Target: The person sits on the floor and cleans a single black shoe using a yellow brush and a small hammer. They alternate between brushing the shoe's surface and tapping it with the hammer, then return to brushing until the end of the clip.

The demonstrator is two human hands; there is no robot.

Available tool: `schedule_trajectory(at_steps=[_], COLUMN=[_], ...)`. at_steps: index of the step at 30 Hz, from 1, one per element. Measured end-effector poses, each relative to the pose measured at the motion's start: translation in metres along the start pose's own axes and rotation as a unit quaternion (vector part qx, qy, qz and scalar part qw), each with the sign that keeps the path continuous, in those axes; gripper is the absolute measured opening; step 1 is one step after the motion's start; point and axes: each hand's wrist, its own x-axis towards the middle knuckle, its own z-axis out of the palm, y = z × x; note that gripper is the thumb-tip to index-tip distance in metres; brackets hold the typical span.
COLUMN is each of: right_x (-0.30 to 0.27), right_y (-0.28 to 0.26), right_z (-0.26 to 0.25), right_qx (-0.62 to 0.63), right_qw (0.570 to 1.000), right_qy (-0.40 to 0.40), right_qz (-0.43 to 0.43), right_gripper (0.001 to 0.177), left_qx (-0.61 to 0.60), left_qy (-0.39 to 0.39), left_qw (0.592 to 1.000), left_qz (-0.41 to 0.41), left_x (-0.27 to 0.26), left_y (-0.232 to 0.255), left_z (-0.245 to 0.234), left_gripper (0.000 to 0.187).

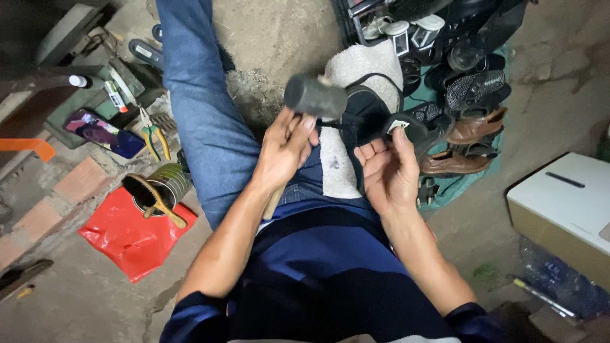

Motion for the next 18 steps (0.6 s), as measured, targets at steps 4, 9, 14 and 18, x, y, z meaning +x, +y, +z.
schedule_trajectory(at_steps=[4, 9, 14, 18], right_x=[-0.015, -0.025, -0.005, -0.006], right_y=[-0.016, -0.017, -0.015, -0.016], right_z=[0.033, 0.074, -0.015, -0.032], right_qx=[0.03, 0.119, -0.202, -0.443], right_qw=[0.999, 0.989, 0.97, 0.89], right_qy=[0.021, 0.078, 0.129, 0.061], right_qz=[0.027, -0.028, -0.031, -0.085], right_gripper=[0.057, 0.079, 0.042, 0.032], left_qx=[0.02, 0.013, 0.03, 0.053], left_qy=[-0.027, -0.046, -0.065, -0.076], left_qw=[0.997, 0.998, 0.996, 0.995], left_qz=[0.064, 0.036, 0.043, 0.034], left_x=[0.01, -0.002, -0.019, -0.034], left_y=[0.018, 0.009, 0.016, 0.009], left_z=[0.001, -0.02, -0.037, -0.053], left_gripper=[0.024, 0.032, 0.018, 0.016])
